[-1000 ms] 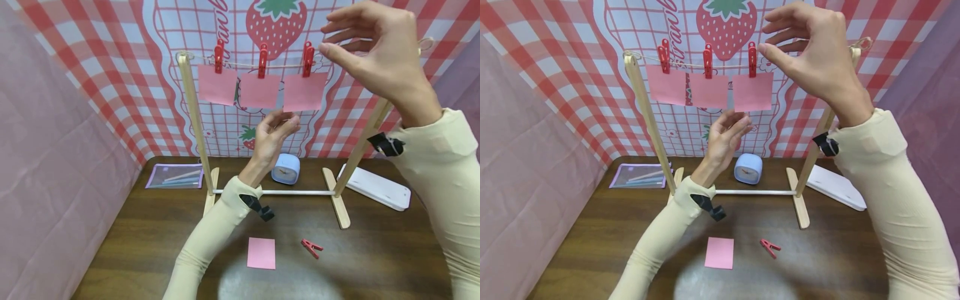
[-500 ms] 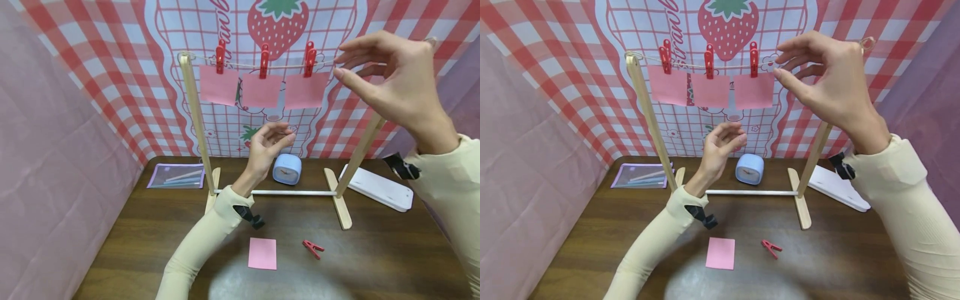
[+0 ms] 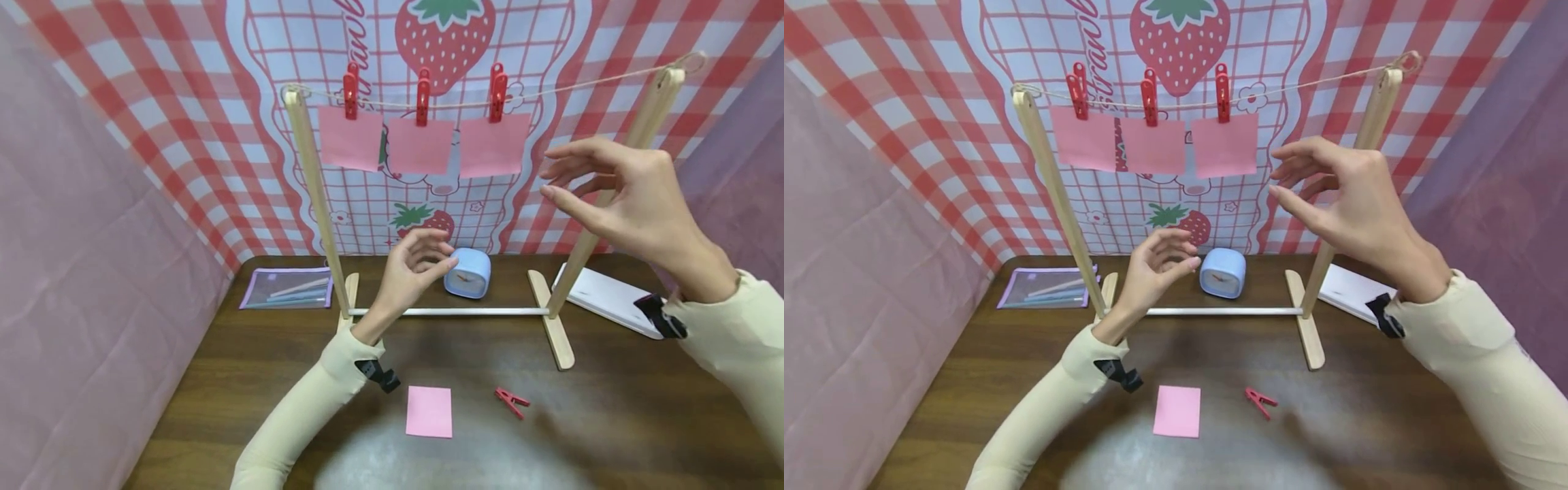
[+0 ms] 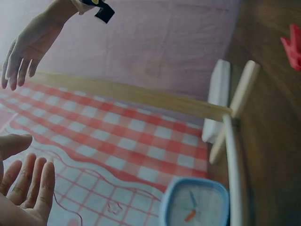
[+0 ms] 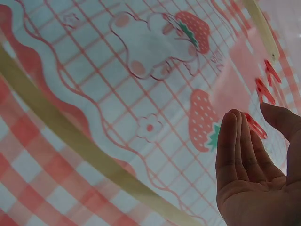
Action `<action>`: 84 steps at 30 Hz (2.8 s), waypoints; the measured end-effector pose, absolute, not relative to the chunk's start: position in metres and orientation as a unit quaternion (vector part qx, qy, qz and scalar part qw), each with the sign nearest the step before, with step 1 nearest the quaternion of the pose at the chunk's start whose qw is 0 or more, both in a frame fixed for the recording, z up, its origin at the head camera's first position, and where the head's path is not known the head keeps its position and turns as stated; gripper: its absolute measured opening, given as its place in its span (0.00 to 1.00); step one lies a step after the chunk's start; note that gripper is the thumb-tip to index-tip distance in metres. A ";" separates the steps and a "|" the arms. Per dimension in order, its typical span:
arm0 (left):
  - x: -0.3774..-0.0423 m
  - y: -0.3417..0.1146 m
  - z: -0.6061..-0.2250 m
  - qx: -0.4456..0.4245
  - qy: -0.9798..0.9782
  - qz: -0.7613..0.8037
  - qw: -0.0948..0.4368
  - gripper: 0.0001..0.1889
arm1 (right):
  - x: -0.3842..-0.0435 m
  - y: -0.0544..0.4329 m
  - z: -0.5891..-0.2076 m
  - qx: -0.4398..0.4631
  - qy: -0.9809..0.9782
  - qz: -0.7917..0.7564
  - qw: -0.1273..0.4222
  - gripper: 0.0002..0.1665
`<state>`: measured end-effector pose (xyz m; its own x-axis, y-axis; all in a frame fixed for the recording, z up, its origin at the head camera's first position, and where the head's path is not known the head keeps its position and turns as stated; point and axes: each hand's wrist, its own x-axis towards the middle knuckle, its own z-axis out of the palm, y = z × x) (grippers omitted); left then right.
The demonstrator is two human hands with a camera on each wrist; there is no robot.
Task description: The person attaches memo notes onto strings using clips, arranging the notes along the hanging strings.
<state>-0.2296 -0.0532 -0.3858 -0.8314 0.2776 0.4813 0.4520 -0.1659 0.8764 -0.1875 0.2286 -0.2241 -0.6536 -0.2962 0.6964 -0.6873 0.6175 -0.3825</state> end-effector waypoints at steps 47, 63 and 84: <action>-0.149 -0.120 -0.491 -0.311 -0.851 -0.416 -0.078 0.26 | -0.144 0.255 -0.453 0.306 -0.888 0.335 0.076 0.23; -0.131 -0.120 -0.497 -0.333 -0.881 -0.321 -0.101 0.30 | -0.121 0.248 -0.495 0.316 -0.885 0.343 0.013 0.22; -0.123 -0.115 -0.499 -0.342 -0.887 -0.292 -0.103 0.31 | -0.104 0.239 -0.505 0.318 -0.900 0.299 0.022 0.22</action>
<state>-0.1225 -0.1150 -0.4988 -0.7446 0.6673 0.0170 0.5470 0.5953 0.5885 -0.1039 0.2388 -0.5047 -0.7968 -0.5588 0.2298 -0.5853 0.6193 -0.5233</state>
